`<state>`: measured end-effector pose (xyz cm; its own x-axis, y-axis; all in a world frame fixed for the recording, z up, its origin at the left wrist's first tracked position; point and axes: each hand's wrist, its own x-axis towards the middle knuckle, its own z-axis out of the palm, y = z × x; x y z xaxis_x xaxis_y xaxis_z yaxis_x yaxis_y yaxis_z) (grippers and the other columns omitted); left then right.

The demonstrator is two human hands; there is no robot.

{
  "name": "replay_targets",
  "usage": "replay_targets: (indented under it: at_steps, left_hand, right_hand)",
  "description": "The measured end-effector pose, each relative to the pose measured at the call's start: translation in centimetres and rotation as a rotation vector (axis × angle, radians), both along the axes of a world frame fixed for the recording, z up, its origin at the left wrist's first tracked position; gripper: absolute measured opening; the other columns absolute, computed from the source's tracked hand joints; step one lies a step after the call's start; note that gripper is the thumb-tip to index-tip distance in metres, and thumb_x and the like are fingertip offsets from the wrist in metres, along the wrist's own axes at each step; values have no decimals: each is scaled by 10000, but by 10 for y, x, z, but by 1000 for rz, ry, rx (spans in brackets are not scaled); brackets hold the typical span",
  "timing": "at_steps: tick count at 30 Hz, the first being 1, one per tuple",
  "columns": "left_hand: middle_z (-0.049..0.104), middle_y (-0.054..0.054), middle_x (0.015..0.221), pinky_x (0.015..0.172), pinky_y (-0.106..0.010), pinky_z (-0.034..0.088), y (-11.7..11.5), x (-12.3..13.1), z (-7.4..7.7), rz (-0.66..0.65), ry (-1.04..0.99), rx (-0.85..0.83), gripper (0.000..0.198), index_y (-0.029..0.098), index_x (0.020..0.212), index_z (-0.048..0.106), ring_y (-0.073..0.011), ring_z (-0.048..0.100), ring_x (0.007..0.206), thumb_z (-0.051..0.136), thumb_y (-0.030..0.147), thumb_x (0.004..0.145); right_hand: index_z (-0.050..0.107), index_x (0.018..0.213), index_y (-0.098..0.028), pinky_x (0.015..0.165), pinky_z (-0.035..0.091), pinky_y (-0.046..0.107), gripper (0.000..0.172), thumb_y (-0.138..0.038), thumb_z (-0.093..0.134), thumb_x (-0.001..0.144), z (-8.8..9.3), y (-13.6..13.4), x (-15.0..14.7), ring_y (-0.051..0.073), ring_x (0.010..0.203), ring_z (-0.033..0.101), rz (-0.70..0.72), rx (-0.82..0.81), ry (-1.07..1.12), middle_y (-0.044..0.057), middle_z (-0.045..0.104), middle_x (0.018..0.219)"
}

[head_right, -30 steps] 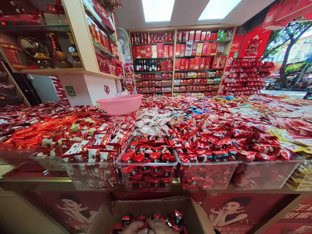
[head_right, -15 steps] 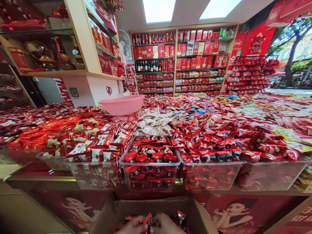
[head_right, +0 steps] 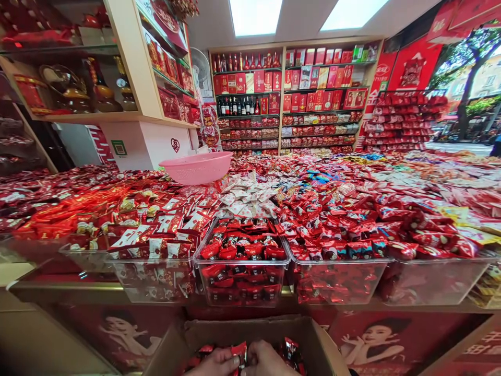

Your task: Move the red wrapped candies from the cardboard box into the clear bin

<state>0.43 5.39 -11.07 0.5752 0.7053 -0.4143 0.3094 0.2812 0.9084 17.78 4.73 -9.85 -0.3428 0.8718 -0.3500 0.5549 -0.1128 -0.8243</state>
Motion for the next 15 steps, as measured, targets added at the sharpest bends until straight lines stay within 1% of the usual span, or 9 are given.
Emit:
replay_targets:
  at_steps: [2, 7, 9, 12, 15]
  left_hand:
    - [618, -15, 760, 683, -282, 385, 0, -1, -1, 8, -46, 5, 513, 161, 899, 597, -154, 533, 702, 458, 586, 648]
    - [631, -24, 787, 727, -285, 380, 1, -3, -3, 3, -141, 13, 488, 148, 920, 599, -159, 543, 733, 481, 545, 663]
    - [633, -22, 780, 724, -280, 381, 0, -2, -2, 3, -159, 14, 494, 150, 935, 596, -155, 545, 724, 482, 545, 662]
    - [628, -14, 736, 693, -260, 381, -2, -1, 2, 0, -149, 16, 488, 152, 889, 616, -140, 535, 678, 480, 557, 654]
    - [606, 2, 673, 616, -229, 373, -3, -1, 7, -7, -101, 22, 487, 156, 838, 628, -110, 490, 591, 472, 575, 644]
  right_hand:
    - [565, 663, -148, 498, 327, 185, 173, -216, 600, 508, 0, -1, 0, 105, 572, 459, -3, -23, 23, -34, 519, 581]
    - [553, 701, -147, 502, 333, 188, 226, -219, 612, 494, 4, -5, -4, 99, 548, 458, 46, -68, 191, -45, 495, 559]
    - [541, 683, -150, 494, 326, 189, 222, -220, 616, 486, 5, -6, -5, 96, 534, 447, 37, -59, 180, -51, 472, 538]
    - [512, 672, -158, 481, 309, 184, 240, -216, 626, 468, 2, -6, -5, 87, 519, 426, 24, -37, 162, -61, 440, 520]
    - [469, 716, -172, 456, 284, 172, 305, -181, 619, 451, -2, -5, -6, 67, 479, 386, 11, -42, 165, -85, 394, 494]
